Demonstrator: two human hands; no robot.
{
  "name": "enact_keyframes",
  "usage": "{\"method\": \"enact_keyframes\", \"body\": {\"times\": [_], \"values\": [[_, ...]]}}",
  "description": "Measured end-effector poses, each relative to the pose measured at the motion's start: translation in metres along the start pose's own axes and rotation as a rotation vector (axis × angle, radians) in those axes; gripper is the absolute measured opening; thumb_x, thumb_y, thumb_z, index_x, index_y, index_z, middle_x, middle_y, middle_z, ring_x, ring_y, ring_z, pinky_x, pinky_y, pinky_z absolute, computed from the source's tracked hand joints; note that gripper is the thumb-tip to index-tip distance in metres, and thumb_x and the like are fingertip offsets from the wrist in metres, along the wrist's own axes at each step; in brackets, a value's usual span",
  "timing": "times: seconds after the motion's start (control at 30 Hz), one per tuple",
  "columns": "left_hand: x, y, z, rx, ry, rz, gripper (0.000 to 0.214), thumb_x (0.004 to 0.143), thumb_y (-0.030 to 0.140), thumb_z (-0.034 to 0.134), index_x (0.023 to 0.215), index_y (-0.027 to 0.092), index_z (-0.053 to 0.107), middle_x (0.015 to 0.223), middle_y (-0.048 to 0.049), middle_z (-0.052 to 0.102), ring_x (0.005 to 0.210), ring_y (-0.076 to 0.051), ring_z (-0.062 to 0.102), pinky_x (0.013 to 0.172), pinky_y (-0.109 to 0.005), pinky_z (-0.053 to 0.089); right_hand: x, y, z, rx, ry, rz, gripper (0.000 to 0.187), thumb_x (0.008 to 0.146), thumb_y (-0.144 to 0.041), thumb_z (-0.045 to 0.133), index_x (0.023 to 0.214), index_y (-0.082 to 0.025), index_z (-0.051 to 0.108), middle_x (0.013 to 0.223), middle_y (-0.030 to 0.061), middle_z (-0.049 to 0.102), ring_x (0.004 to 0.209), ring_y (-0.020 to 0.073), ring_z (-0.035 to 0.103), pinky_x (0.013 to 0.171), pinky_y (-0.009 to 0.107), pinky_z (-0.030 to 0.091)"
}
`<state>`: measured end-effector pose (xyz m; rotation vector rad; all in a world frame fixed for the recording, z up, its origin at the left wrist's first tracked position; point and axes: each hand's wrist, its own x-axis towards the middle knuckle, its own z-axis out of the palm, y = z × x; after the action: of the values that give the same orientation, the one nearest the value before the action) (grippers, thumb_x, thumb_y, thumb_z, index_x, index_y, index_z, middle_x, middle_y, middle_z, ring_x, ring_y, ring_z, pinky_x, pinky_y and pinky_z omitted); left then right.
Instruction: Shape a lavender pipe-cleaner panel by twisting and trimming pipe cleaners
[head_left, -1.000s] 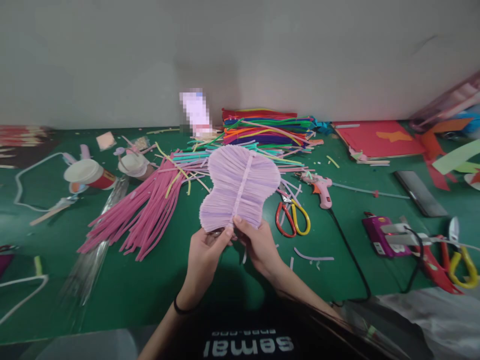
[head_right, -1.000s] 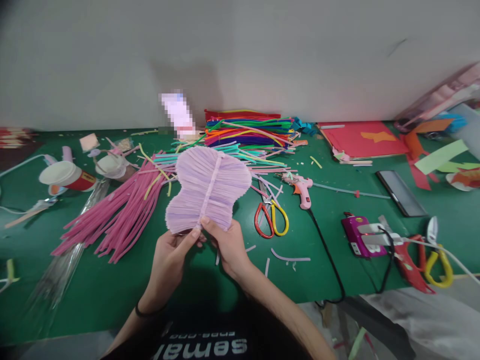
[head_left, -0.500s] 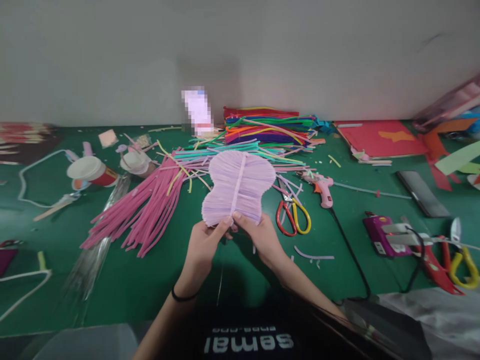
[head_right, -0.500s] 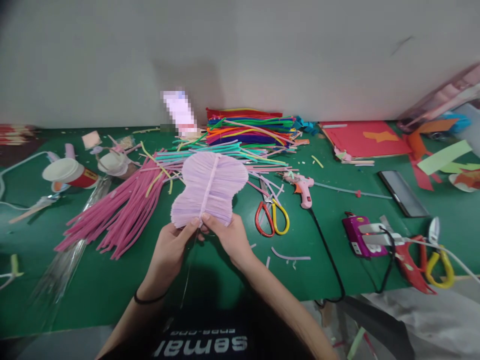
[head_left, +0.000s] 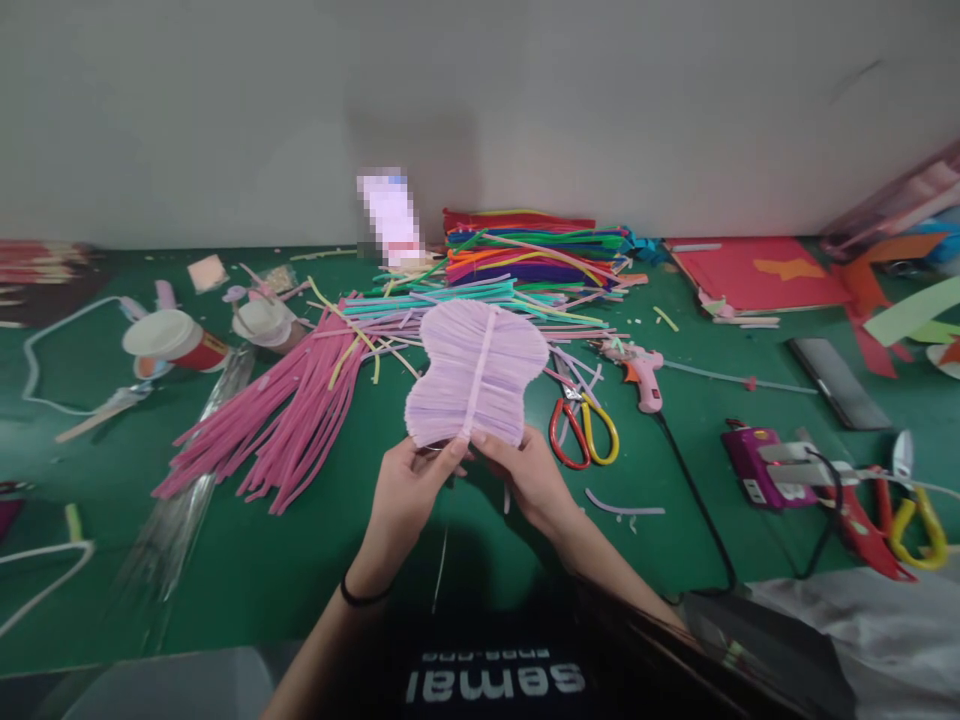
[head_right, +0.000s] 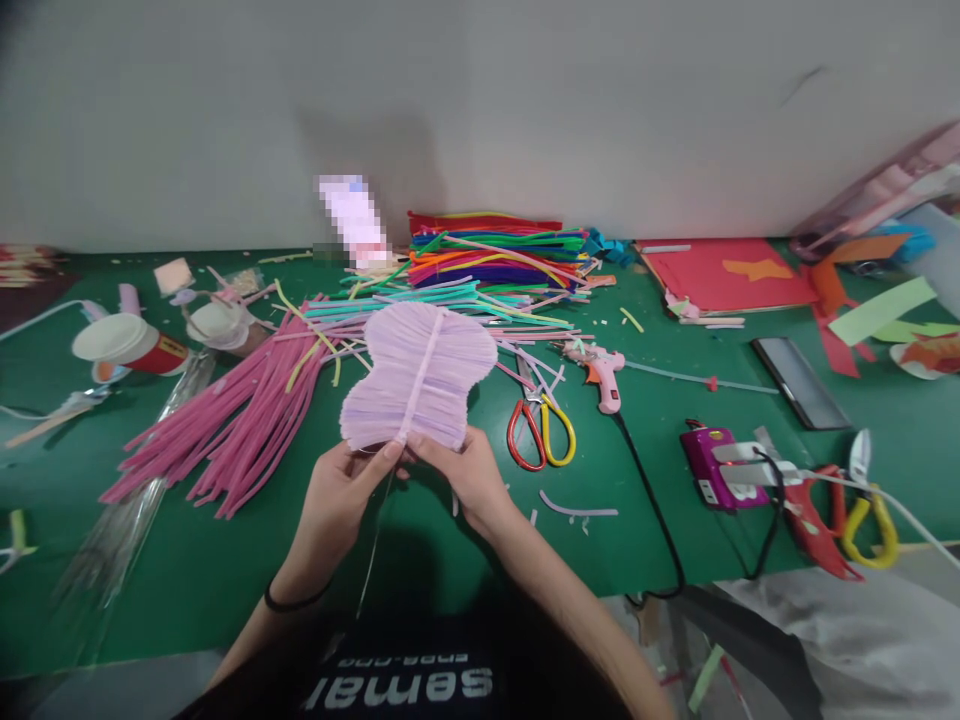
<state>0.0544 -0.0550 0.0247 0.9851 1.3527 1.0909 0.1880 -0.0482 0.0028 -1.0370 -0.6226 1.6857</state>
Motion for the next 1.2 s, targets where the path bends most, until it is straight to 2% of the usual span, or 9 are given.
{"method": "enact_keyframes", "body": {"times": [0.27, 0.47, 0.57, 0.63, 0.73, 0.8, 0.87, 0.93, 1.2], "values": [[-0.002, 0.001, -0.002, -0.015, -0.018, 0.029, 0.019, 0.073, 0.030, 0.074, 0.083, 0.013, 0.072, 0.066, -0.0031, 0.072, 0.062, -0.016, 0.068, 0.062, -0.025, 0.055, 0.000, -0.006, 0.004, -0.039, -0.028, -0.025, 0.022, 0.065, -0.033, 0.081, 0.074, -0.016, 0.071, 0.065, 0.0005, 0.067, 0.059, 0.0138, 0.059, 0.061, 0.029, 0.051], [-0.005, 0.000, 0.001, -0.082, -0.011, 0.016, 0.015, 0.074, 0.027, 0.074, 0.078, 0.013, 0.071, 0.065, -0.0020, 0.072, 0.060, -0.014, 0.067, 0.062, -0.023, 0.056, -0.002, -0.006, 0.008, 0.126, -0.181, 0.010, 0.018, 0.069, -0.028, 0.078, 0.079, -0.015, 0.070, 0.069, 0.0003, 0.063, 0.061, 0.0132, 0.056, 0.061, 0.029, 0.050], [-0.007, -0.001, 0.002, -0.095, 0.032, 0.047, 0.014, 0.075, 0.027, 0.073, 0.080, 0.013, 0.070, 0.066, -0.0012, 0.072, 0.061, -0.013, 0.067, 0.062, -0.022, 0.056, -0.003, -0.005, 0.008, 0.055, -0.153, -0.005, 0.020, 0.071, -0.030, 0.077, 0.083, -0.016, 0.068, 0.074, 0.0012, 0.064, 0.066, 0.0140, 0.057, 0.066, 0.030, 0.051], [-0.007, 0.001, 0.003, -0.072, 0.069, 0.074, 0.015, 0.077, 0.027, 0.072, 0.082, 0.013, 0.070, 0.068, -0.0014, 0.072, 0.062, -0.013, 0.068, 0.063, -0.022, 0.056, -0.005, -0.005, 0.007, -0.071, -0.039, -0.113, 0.028, 0.072, -0.031, 0.076, 0.095, -0.019, 0.066, 0.085, 0.0024, 0.066, 0.073, 0.0146, 0.059, 0.070, 0.030, 0.051], [-0.006, 0.004, 0.002, -0.016, 0.108, 0.094, 0.017, 0.076, 0.027, 0.073, 0.084, 0.012, 0.069, 0.070, -0.0023, 0.073, 0.064, -0.014, 0.069, 0.064, -0.021, 0.057, -0.010, -0.008, 0.003, -0.395, 0.262, -0.451, 0.042, 0.072, -0.028, 0.077, 0.110, -0.024, 0.060, 0.101, 0.0029, 0.061, 0.073, 0.0124, 0.056, 0.064, 0.026, 0.048], [-0.005, 0.006, 0.001, 0.008, 0.113, 0.103, 0.019, 0.075, 0.027, 0.074, 0.084, 0.012, 0.069, 0.070, -0.0026, 0.073, 0.065, -0.015, 0.070, 0.064, -0.021, 0.057, -0.012, -0.012, 0.000, -0.659, 0.344, -0.680, 0.031, 0.075, -0.026, 0.074, 0.104, -0.025, 0.064, 0.097, 0.0029, 0.059, 0.073, 0.0129, 0.055, 0.061, 0.027, 0.046], [-0.004, 0.005, 0.002, 0.020, 0.100, 0.110, 0.020, 0.074, 0.027, 0.074, 0.087, 0.012, 0.069, 0.073, -0.0029, 0.074, 0.067, -0.015, 0.071, 0.065, -0.021, 0.058, -0.011, -0.017, -0.002, -0.867, 0.266, -0.846, 0.014, 0.080, -0.023, 0.070, 0.093, -0.024, 0.069, 0.089, 0.0031, 0.060, 0.078, 0.0154, 0.056, 0.066, 0.030, 0.047], [-0.004, 0.004, 0.003, 0.019, 0.087, 0.119, 0.020, 0.075, 0.027, 0.073, 0.088, 0.013, 0.069, 0.075, -0.0029, 0.075, 0.068, -0.015, 0.071, 0.064, -0.020, 0.058, -0.009, -0.021, -0.002, -0.974, 0.160, -0.936, 0.007, 0.083, -0.022, 0.068, 0.089, -0.024, 0.072, 0.083, 0.0029, 0.063, 0.080, 0.0169, 0.058, 0.072, 0.033, 0.048], [-0.004, 0.000, 0.001, 0.066, 0.052, 0.191, 0.017, 0.076, 0.024, 0.072, 0.090, 0.015, 0.070, 0.079, -0.0024, 0.075, 0.070, -0.015, 0.071, 0.068, -0.020, 0.058, -0.003, -0.029, 0.001, -1.061, 0.055, -0.904, 0.006, 0.085, -0.022, 0.065, 0.087, -0.021, 0.070, 0.079, 0.0028, 0.066, 0.076, 0.0167, 0.059, 0.072, 0.035, 0.048]]}}
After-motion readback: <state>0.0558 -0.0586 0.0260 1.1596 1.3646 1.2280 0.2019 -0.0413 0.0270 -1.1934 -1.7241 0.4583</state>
